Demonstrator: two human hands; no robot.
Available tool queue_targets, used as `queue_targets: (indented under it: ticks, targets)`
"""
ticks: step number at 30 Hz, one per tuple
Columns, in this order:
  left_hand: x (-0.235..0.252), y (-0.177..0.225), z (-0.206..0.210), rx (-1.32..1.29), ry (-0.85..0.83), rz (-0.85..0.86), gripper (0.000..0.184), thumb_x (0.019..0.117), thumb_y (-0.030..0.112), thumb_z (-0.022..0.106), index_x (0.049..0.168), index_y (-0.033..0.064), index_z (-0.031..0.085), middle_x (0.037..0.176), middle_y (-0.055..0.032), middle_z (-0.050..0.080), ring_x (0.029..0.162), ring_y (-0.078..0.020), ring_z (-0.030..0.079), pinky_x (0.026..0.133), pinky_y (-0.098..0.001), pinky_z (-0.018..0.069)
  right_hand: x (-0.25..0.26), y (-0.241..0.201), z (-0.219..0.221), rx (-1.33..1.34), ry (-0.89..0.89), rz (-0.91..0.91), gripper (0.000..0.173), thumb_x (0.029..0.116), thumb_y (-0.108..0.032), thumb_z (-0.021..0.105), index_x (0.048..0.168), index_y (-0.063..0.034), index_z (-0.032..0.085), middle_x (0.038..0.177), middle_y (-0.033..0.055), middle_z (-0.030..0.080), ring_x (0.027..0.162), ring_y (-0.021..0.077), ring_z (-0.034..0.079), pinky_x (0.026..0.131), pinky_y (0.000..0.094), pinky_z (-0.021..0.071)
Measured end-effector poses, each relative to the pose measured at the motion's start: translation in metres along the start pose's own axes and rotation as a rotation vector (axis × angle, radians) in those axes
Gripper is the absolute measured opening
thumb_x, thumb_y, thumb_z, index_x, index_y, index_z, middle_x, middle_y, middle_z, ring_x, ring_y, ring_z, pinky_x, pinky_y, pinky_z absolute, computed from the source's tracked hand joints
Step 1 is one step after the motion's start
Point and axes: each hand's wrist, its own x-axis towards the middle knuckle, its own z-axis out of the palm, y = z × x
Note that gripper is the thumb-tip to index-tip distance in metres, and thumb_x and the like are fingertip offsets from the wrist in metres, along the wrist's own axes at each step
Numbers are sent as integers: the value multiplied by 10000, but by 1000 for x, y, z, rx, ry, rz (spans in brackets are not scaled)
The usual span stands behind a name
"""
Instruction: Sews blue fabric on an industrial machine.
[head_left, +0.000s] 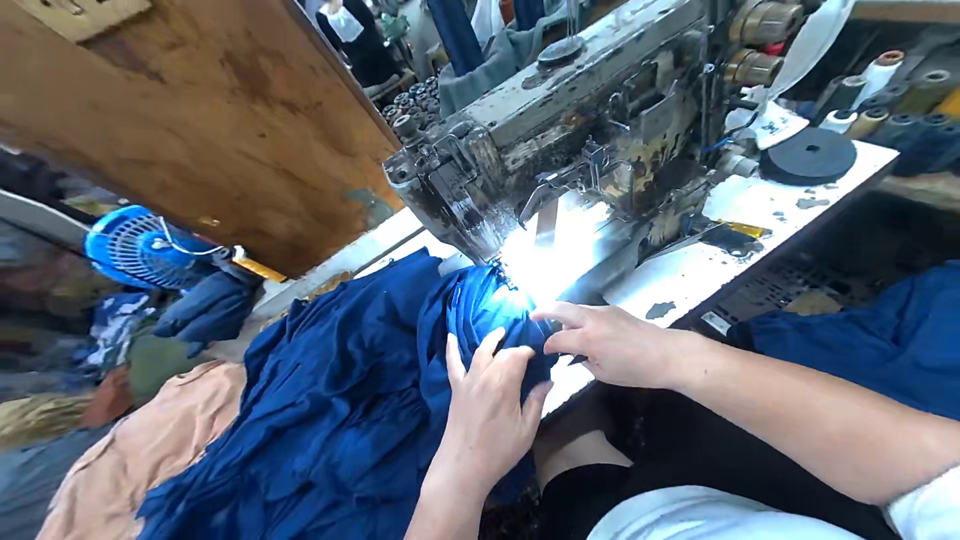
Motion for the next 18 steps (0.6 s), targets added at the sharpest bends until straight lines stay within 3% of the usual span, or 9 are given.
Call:
queue_targets:
  ticks: [2, 3, 5, 6, 8, 9, 10, 13, 18]
  targets:
    - [3, -2, 1, -12, 80, 6, 255, 970, 371, 599, 992, 159, 741, 951, 2, 730, 1060, -232, 690, 1112, -714, 303, -1, 9, -7, 92, -51, -40, 179, 996, -28, 564, 1080, -34, 722, 1211, 126, 709, 1076, 248, 701, 936, 418, 566]
    - [5, 1, -3, -63, 136, 39, 168, 940, 278, 620, 924, 143, 719, 890, -1, 710, 966, -188, 688, 1105, -611, 365, 2, 13, -9, 152, -55, -59, 170, 1006, -46, 565, 1072, -17, 720, 1100, 122, 726, 1000, 221, 702, 909, 383, 562]
    - [11, 21, -17, -283, 215, 125, 79, 898, 168, 620, 882, 116, 676, 864, -6, 705, 910, -118, 681, 1107, -447, 426, 4, 14, -13, 261, 8, -131, 176, 1012, -58, 575, 1059, -3, 735, 995, 108, 737, 881, 146, 698, 847, 285, 574]
    - [15, 31, -22, -378, 218, 155, 95, 904, 184, 630, 924, 98, 663, 906, -31, 712, 946, -136, 687, 1108, -454, 435, 4, 10, -16, 278, 56, -184, 179, 1000, -38, 570, 1044, 3, 739, 971, 107, 740, 870, 136, 699, 838, 269, 574]
    - [18, 31, -18, -371, 167, 163, 419, 943, 404, 709, 1205, 89, 618, 1154, -91, 702, 1173, -227, 650, 1142, -575, 386, -6, -1, -22, 224, 111, -243, 164, 984, -45, 574, 1001, -7, 733, 934, 104, 739, 881, 161, 708, 833, 294, 572]
    - [17, 21, -5, -259, 153, 169, 531, 913, 414, 729, 1325, 100, 605, 1230, -104, 696, 1248, -284, 619, 1130, -660, 347, -15, -1, -21, 178, 116, -244, 158, 982, -55, 575, 991, -22, 730, 940, 98, 742, 892, 171, 715, 829, 309, 578]
    - [12, 8, 12, -133, 149, 170, 510, 878, 305, 734, 1348, 141, 624, 1224, -75, 707, 1279, -302, 602, 1123, -716, 305, -27, 0, -18, 140, 119, -226, 157, 978, -57, 574, 993, -34, 728, 942, 87, 740, 879, 169, 711, 812, 308, 581]
    - [-9, -18, 28, 84, 222, 205, 227, 951, 116, 637, 1136, 221, 715, 1036, 5, 720, 1169, -223, 646, 1133, -693, 273, -58, 8, -3, 113, 155, -139, 167, 1001, -100, 561, 1016, -66, 724, 954, 53, 736, 855, 122, 699, 788, 264, 581]
    - [-5, -16, 3, 140, 152, 238, 258, 930, 48, 610, 1107, 203, 717, 997, -10, 695, 1127, -245, 650, 1107, -722, 276, -66, 7, 16, 198, 261, -76, 160, 1030, -139, 575, 1022, -64, 716, 988, 45, 740, 904, 55, 691, 825, 166, 556]
